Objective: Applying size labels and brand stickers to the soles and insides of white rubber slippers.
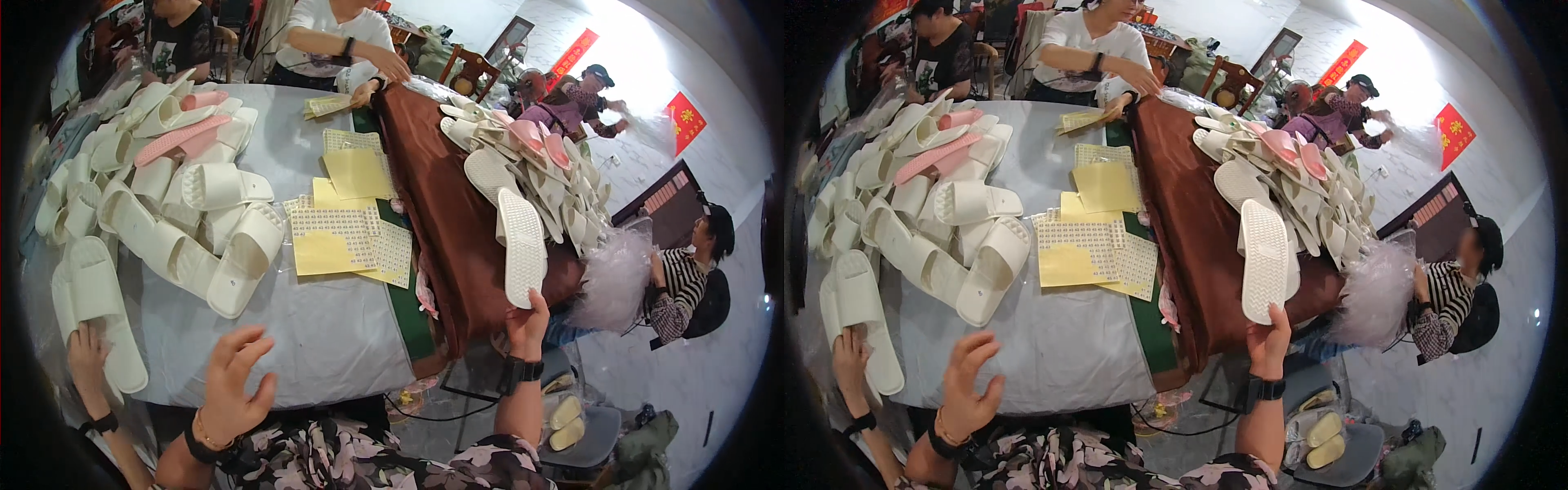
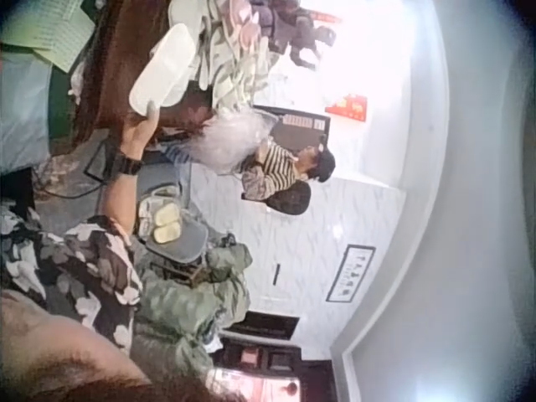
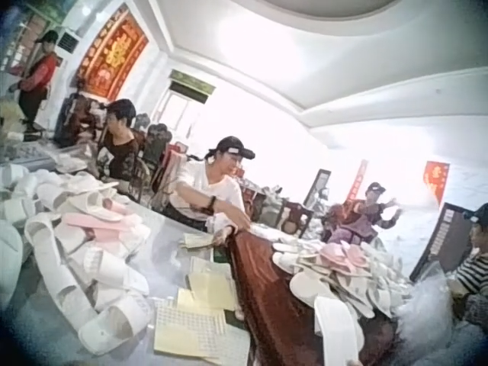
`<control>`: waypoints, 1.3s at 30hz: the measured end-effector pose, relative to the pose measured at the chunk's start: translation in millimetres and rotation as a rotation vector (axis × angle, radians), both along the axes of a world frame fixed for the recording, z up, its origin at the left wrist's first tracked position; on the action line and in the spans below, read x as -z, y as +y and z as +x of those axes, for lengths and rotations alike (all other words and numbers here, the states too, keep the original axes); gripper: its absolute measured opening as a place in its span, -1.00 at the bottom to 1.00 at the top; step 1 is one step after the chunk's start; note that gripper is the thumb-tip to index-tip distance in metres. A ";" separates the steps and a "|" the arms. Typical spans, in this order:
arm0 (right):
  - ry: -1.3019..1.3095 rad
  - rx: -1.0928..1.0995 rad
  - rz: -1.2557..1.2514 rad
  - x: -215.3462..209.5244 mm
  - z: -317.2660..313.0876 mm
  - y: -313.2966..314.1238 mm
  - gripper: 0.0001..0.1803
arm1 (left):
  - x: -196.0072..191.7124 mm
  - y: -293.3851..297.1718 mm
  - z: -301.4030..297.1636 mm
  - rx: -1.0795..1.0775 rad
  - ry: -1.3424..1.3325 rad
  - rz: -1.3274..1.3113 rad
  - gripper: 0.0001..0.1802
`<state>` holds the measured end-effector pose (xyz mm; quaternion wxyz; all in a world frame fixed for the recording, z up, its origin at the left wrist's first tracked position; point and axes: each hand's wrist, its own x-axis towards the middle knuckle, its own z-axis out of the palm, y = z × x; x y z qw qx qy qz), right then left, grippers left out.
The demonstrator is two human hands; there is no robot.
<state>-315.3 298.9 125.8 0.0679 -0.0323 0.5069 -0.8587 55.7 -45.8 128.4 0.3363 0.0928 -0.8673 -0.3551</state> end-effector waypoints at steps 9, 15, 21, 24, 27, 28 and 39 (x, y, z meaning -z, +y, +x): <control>0.047 -0.470 -0.463 -70.0 68.8 -26.8 -0.65 | 37.2 12.2 -29.4 0.189 -0.199 0.287 -0.25; -0.008 -0.626 -0.475 -90.2 107.3 -45.5 -0.53 | 40.2 23.4 -50.8 0.144 -0.212 0.281 0.02; -0.013 -0.676 -0.217 -82.3 129.0 -52.1 -0.27 | 42.9 8.2 -56.7 -0.127 -0.117 -0.279 0.06; -0.024 -0.824 -0.157 -77.6 132.4 -59.1 -0.30 | 55.8 5.6 -61.2 0.197 -0.177 -0.111 -0.22; -0.140 -0.832 -0.128 -66.1 134.5 -66.4 -0.27 | 67.3 9.9 -53.3 0.209 -0.156 -0.170 -0.36; -0.183 -0.862 -0.125 -59.0 132.6 -70.0 -0.30 | 69.5 10.1 -47.7 0.201 -0.136 -0.153 -0.36; -0.208 -0.814 0.606 80.7 145.8 -98.1 -0.37 | 83.8 32.4 2.4 -0.042 -0.290 -0.339 -0.56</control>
